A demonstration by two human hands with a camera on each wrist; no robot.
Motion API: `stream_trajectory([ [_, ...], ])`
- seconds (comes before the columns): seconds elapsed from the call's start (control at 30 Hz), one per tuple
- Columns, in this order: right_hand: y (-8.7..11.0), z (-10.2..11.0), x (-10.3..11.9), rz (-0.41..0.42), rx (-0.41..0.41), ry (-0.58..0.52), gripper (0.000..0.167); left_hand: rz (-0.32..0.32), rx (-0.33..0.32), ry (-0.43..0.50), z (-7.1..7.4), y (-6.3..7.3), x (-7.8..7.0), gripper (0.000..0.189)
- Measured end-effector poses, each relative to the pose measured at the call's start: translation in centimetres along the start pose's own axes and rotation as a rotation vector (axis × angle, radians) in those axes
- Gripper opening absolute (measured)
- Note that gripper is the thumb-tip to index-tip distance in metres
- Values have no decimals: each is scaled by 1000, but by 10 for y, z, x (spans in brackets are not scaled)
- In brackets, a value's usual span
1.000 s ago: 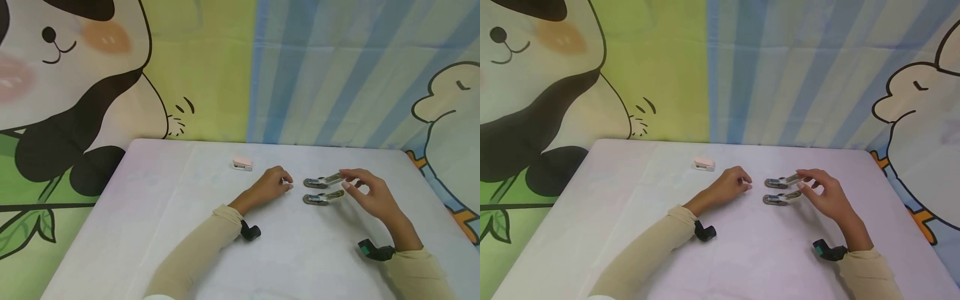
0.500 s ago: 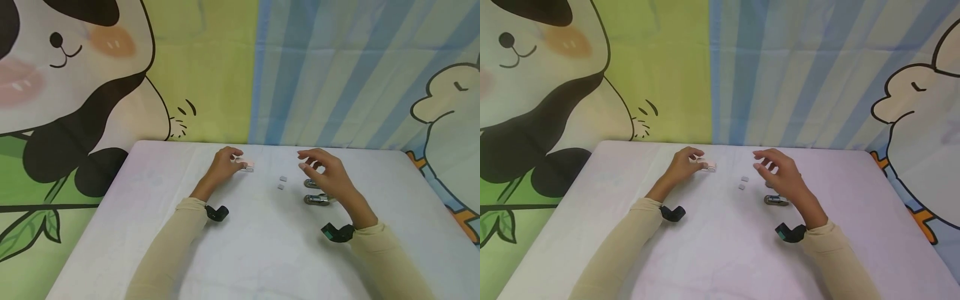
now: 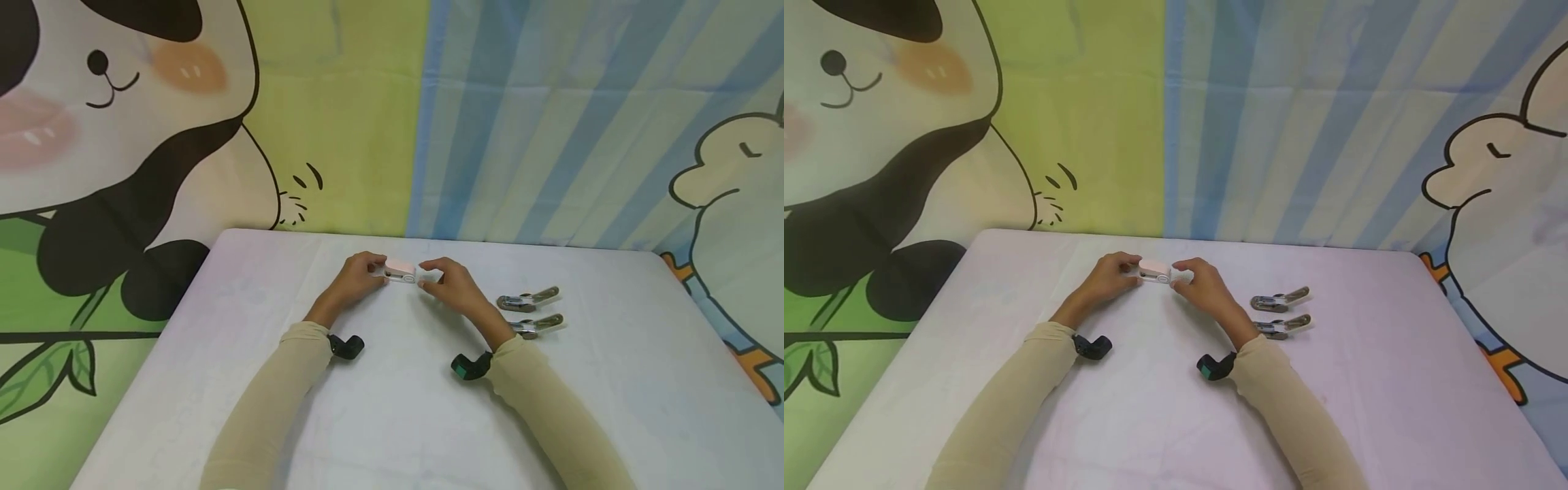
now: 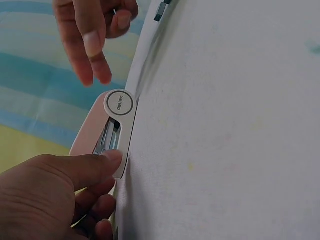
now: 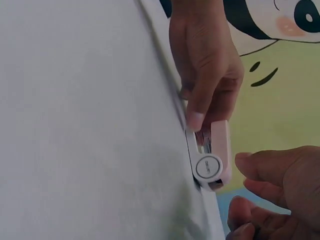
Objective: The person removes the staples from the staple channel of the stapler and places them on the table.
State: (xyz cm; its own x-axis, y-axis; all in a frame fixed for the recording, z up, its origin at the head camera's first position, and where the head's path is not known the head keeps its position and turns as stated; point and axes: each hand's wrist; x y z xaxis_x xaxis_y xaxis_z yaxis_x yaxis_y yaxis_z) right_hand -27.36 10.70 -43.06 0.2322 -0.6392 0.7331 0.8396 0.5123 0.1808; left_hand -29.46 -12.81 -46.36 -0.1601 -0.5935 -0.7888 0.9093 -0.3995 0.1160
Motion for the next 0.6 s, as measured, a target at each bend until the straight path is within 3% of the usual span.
stream_trajectory([
  [0.17, -17, -9, 1, -51, 43, -39, 50, -4, 4, -20, -3, -3, 0, 42],
  [0.4, -27, -14, 8, -34, 56, -9, 51, -40, -28, -14, -4, -4, 2, 30],
  [0.6, -28, -20, 10, -20, -9, 81, 40, -69, 46, -51, -5, -5, 1, 26],
])
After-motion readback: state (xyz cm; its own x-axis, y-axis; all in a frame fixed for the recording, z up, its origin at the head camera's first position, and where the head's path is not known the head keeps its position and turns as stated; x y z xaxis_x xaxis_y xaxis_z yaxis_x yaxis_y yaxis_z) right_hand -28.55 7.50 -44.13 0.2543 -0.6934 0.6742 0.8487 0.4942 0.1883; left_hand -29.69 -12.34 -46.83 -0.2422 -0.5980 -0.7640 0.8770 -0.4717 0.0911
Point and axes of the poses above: each hand's wrist, its own y-axis away from the middle knuckle, its own z-axis out of the back of the hand, x = y × z, and after that the axes turned 14 degrees about x, right-handed
